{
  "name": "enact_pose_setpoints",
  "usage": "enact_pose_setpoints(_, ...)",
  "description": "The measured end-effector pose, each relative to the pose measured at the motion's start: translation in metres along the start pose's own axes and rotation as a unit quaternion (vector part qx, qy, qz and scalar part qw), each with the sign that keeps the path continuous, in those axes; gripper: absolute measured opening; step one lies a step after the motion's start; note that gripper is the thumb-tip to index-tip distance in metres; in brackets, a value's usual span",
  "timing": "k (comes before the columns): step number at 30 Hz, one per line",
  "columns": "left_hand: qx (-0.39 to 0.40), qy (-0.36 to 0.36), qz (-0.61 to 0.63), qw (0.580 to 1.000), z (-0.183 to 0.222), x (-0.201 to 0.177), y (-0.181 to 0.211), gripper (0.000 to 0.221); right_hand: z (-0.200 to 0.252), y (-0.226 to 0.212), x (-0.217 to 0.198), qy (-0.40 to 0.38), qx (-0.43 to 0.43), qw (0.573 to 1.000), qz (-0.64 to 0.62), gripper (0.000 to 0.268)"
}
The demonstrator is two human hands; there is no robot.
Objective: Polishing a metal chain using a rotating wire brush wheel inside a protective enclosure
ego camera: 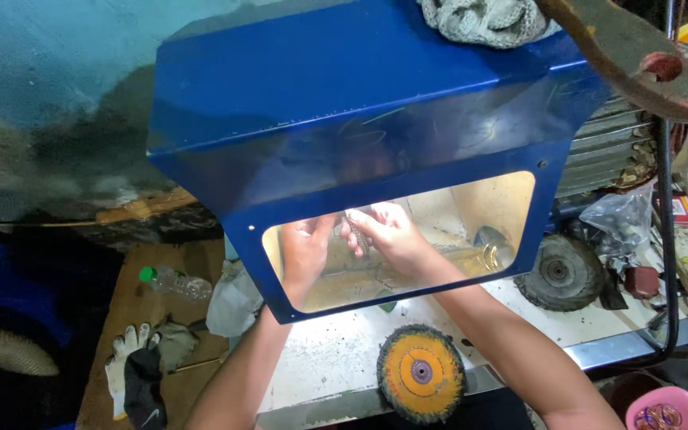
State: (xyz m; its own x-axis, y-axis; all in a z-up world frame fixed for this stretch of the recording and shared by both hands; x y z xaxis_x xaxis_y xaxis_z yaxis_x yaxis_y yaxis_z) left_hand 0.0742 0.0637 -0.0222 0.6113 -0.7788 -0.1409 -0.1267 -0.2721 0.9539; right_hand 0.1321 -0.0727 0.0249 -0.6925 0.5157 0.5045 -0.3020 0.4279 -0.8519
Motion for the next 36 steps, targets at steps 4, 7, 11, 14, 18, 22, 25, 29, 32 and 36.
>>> enact_pose_setpoints(4,0.000,0.002,-0.011,1.000,-0.003,0.002,0.012,0.012,0.000,0.003,-0.005,0.007,-0.011,1.000,-0.006,0.030)
enact_pose_setpoints(7,-0.007,0.005,-0.016,1.000,-0.006,0.000,0.006,0.010,-0.002,0.007,-0.007,0.001,-0.003,1.000,0.000,0.029)
enact_pose_setpoints(11,0.009,-0.001,-0.015,1.000,-0.008,0.000,0.004,0.010,-0.002,0.015,-0.011,0.013,-0.002,1.000,-0.009,0.029)
enact_pose_setpoints(14,0.011,0.002,-0.019,1.000,-0.010,0.000,0.018,0.010,-0.004,0.002,-0.005,0.006,-0.005,1.000,0.006,0.031)
enact_pose_setpoints(18,0.021,-0.009,-0.045,0.999,-0.016,-0.003,-0.003,0.013,0.001,-0.007,0.004,0.017,-0.001,1.000,-0.006,0.033)
enact_pose_setpoints(22,-0.013,-0.008,-0.008,1.000,-0.003,0.002,-0.027,0.012,0.005,-0.002,0.001,0.018,0.024,0.999,-0.021,0.019)
enact_pose_setpoints(25,0.002,0.001,-0.013,1.000,-0.005,-0.002,0.000,0.013,0.002,0.005,-0.002,0.012,0.017,1.000,-0.009,0.020)
enact_pose_setpoints(29,0.007,-0.007,-0.020,1.000,-0.006,-0.001,0.006,0.014,-0.003,0.013,-0.010,0.016,0.021,0.999,-0.031,0.021)
enact_pose_setpoints(32,0.005,-0.003,-0.015,1.000,-0.003,-0.002,-0.002,0.016,0.000,0.014,-0.008,0.012,0.015,0.999,-0.030,0.023)
enact_pose_setpoints(36,0.005,0.003,-0.005,1.000,-0.004,-0.004,0.023,0.016,-0.004,0.015,-0.009,0.014,0.002,1.000,-0.025,0.023)
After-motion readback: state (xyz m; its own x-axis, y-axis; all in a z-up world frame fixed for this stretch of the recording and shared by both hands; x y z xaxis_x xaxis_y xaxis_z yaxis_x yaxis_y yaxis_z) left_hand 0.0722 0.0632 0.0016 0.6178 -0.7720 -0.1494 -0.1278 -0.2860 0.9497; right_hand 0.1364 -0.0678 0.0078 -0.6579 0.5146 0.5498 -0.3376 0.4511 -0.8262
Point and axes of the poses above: each hand's wrist, its own z-axis away from the middle knuckle, its own x-axis out of the palm, y = z × x, the point moved 8 cm from there along -z, towards the middle knuckle, and after that the axes turned 11 degrees about -z, right-handed, at the moved point
